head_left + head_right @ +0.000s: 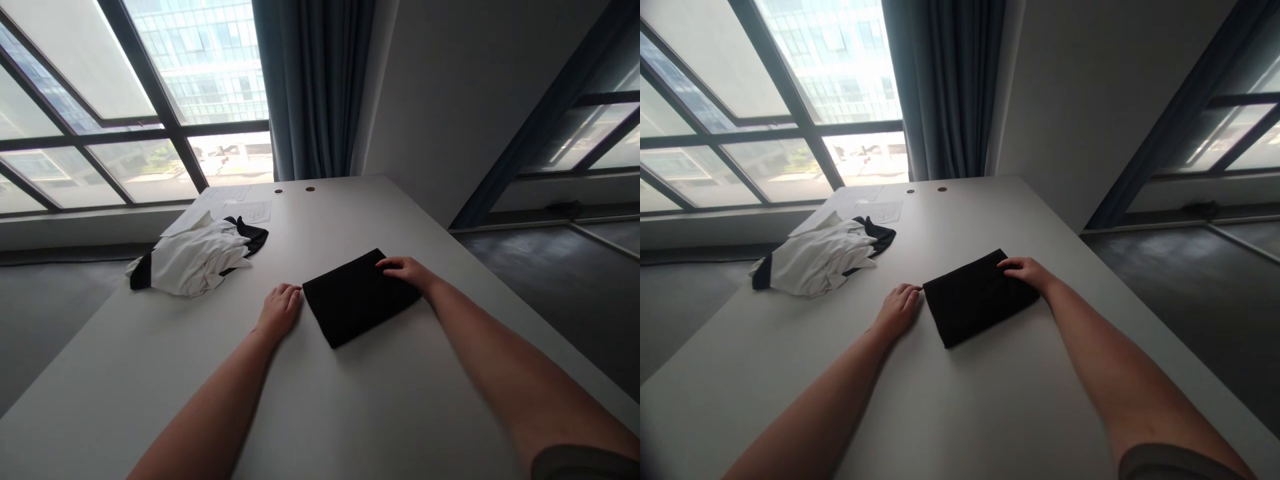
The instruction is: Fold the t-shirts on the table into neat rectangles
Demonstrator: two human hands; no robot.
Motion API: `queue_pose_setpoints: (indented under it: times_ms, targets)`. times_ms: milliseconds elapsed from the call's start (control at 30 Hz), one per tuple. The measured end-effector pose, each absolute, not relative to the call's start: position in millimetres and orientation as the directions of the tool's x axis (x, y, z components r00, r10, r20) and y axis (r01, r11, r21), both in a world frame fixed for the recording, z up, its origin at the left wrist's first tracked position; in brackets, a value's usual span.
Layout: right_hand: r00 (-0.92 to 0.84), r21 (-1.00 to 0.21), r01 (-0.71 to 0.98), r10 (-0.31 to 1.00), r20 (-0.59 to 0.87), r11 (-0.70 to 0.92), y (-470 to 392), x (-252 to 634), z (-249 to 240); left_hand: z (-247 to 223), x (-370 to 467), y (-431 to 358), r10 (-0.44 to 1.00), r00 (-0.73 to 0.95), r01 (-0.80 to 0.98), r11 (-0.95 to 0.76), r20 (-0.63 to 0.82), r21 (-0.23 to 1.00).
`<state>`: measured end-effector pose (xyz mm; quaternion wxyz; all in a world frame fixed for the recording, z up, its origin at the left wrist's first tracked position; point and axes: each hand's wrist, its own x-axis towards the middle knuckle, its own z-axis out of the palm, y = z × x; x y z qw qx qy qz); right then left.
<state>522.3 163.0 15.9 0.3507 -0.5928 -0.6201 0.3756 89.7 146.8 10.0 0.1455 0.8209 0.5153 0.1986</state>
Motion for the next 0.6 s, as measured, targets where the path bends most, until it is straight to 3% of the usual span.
queue_pose_setpoints:
  times_ms: [167,333,600]
  targets:
    - [0.285,-0.859,0.507,0.954,0.092,-0.069,220.5,567.2,2.8,10.6,94.6,147.5,0.907,0.403,0.823,-0.418,0.123,0.384]
    - [0.683,-0.804,0.546,0.681,0.264,-0.236,262.2,588.9,-7.5,10.5,96.4,150.7,0.911,0.398,0.831,-0.407,0.107,0.38]
    - [0.865,-0.798,0.433,0.442,0.238,-0.418,291.1,616.7,0.3,9.1,96.1,151.4,0.91,0.398,0.821,-0.41,0.116,0.398]
